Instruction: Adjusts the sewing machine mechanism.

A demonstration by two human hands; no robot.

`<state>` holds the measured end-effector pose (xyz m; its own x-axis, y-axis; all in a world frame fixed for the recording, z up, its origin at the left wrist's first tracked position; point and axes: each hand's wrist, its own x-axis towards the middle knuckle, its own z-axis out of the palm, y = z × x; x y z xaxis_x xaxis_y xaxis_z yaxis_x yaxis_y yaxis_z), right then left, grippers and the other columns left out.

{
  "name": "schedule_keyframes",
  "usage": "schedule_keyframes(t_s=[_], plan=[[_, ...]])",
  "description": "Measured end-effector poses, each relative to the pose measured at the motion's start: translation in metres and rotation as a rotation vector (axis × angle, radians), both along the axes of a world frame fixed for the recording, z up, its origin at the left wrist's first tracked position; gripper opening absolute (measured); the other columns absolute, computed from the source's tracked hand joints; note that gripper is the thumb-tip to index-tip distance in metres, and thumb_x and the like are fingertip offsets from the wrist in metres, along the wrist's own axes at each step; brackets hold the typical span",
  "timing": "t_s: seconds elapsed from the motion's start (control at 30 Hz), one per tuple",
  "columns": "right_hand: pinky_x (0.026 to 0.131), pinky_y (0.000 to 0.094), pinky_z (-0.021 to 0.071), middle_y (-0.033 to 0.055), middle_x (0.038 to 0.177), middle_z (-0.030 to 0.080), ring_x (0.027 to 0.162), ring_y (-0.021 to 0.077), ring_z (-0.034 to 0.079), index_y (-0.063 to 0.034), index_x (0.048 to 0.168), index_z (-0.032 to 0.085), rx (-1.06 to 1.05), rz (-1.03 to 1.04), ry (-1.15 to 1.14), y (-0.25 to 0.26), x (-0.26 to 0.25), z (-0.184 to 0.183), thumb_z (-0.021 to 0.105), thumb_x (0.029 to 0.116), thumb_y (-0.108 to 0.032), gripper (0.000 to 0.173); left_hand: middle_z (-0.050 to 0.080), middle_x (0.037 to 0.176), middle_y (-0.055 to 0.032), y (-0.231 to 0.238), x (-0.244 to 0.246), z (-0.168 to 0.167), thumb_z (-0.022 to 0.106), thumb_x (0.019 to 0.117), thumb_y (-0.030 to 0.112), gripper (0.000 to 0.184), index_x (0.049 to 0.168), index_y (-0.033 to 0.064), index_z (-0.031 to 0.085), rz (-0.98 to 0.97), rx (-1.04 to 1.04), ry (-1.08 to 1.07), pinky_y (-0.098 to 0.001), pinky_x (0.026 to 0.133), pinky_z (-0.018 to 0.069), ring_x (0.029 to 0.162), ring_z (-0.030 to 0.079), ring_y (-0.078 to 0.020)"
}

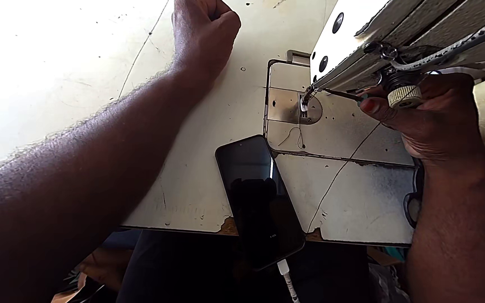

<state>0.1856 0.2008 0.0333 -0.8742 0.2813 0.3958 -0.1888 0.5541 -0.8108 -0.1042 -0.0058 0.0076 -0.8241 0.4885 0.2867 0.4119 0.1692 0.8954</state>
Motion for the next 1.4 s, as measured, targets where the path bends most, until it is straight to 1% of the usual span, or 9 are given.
schedule_keyframes(t_s=[0.2,0.27,0.33,0.5,0.6,0.8,1.07,1.33,1.4], plan=[[0.073,0.0189,0.0595,-0.0088,0.089,0.074,0.078,0.0022,0.069,-0.0156,0.096,0.074,-0.022,0.012,-0.001,0.0008,-0.0025,-0.0005,0.079,0.0876,-0.013,0.011,0.057,0.063,0.0048,0.0,-0.0003,0.0004,0.066,0.0906,0.017,0.018,0.073,0.0143,0.065,0.008,-0.015,-0.001,-0.0266,0.056,0.0437,0.059,0.054,-0.0062],[0.068,0.0175,0.0577,-0.0088,0.087,0.073,0.074,0.0014,0.067,-0.0155,0.095,0.074,-0.03,0.021,-0.001,0.0015,-0.003,-0.0008,0.079,0.0877,-0.014,0.009,0.058,0.063,0.0048,0.0008,-0.001,-0.0009,0.066,0.09,0.016,0.018,0.072,0.0142,0.065,0.01,-0.004,0.0,-0.0267,0.056,0.0439,0.059,0.055,-0.0063],[0.059,0.0152,0.0521,-0.0098,0.083,0.071,0.066,-0.0005,0.061,-0.0159,0.093,0.074,-0.033,0.024,-0.008,0.0021,-0.0031,-0.0012,0.079,0.0885,-0.015,0.007,0.057,0.063,0.0048,0.0014,-0.001,-0.0015,0.066,0.0892,0.016,0.019,0.071,0.0141,0.064,0.013,0.004,0.002,-0.0266,0.056,0.0435,0.059,0.055,-0.0064],[0.055,0.0151,0.0492,-0.0103,0.081,0.07,0.063,-0.0007,0.059,-0.0178,0.091,0.072,-0.043,0.016,-0.025,0.0029,-0.0035,-0.0012,0.079,0.0882,-0.017,0.008,0.058,0.064,0.0044,0.0009,-0.0014,-0.0001,0.067,0.0894,0.017,0.017,0.073,0.0137,0.065,0.018,-0.018,0.002,-0.0268,0.056,0.0444,0.059,0.055,-0.0064],[0.058,0.0157,0.0515,-0.0099,0.084,0.072,0.066,-0.0004,0.061,-0.0181,0.095,0.073,-0.051,0.022,-0.018,0.0031,-0.003,-0.0017,0.08,0.0879,-0.018,0.01,0.058,0.064,0.0047,-0.0008,-0.0002,0.002,0.066,0.091,0.019,0.017,0.075,0.0139,0.066,0.014,-0.049,-0.006,-0.0269,0.056,0.044,0.059,0.054,-0.006],[0.057,0.0159,0.0514,-0.0092,0.084,0.072,0.065,0.0004,0.062,-0.0192,0.095,0.072,-0.065,-0.003,-0.024,0.0022,-0.003,-0.0017,0.081,0.0863,-0.018,0.012,0.057,0.063,0.0062,-0.0013,0.0003,0.0027,0.066,0.0895,0.019,0.017,0.073,0.0156,0.066,0.025,-0.063,0.012,-0.0265,0.054,0.0426,0.057,0.053,-0.0049],[0.061,0.0165,0.0546,-0.0101,0.085,0.073,0.068,0.001,0.065,-0.0203,0.096,0.073,-0.072,-0.01,-0.015,0.0016,-0.0028,-0.0024,0.083,0.0848,-0.018,0.015,0.057,0.064,0.0066,-0.0019,0.0021,0.0048,0.066,0.0909,0.02,0.015,0.076,0.0154,0.067,0.024,-0.076,0.004,-0.0253,0.056,0.0428,0.058,0.053,-0.004],[0.07,0.0181,0.0593,-0.01,0.089,0.074,0.076,0.0022,0.069,-0.0201,0.098,0.073,-0.078,0.015,0.001,0.0007,-0.004,-0.0023,0.082,0.0847,-0.015,0.017,0.057,0.063,0.0064,-0.0009,0.001,0.0022,0.066,0.0907,0.019,0.016,0.075,0.0155,0.067,0.022,-0.057,0.012,-0.0253,0.054,0.0423,0.057,0.053,-0.0041],[0.076,0.0197,0.0611,-0.0095,0.093,0.075,0.081,0.0037,0.071,-0.0196,0.102,0.073,-0.066,0.013,-0.006,-0.0014,-0.0031,-0.002,0.082,0.0847,-0.013,0.021,0.057,0.063,0.0064,-0.0006,0.0004,0.0014,0.066,0.0904,0.019,0.016,0.075,0.0156,0.067,0.025,-0.059,0.016,-0.0252,0.054,0.0426,0.057,0.053,-0.0041]])
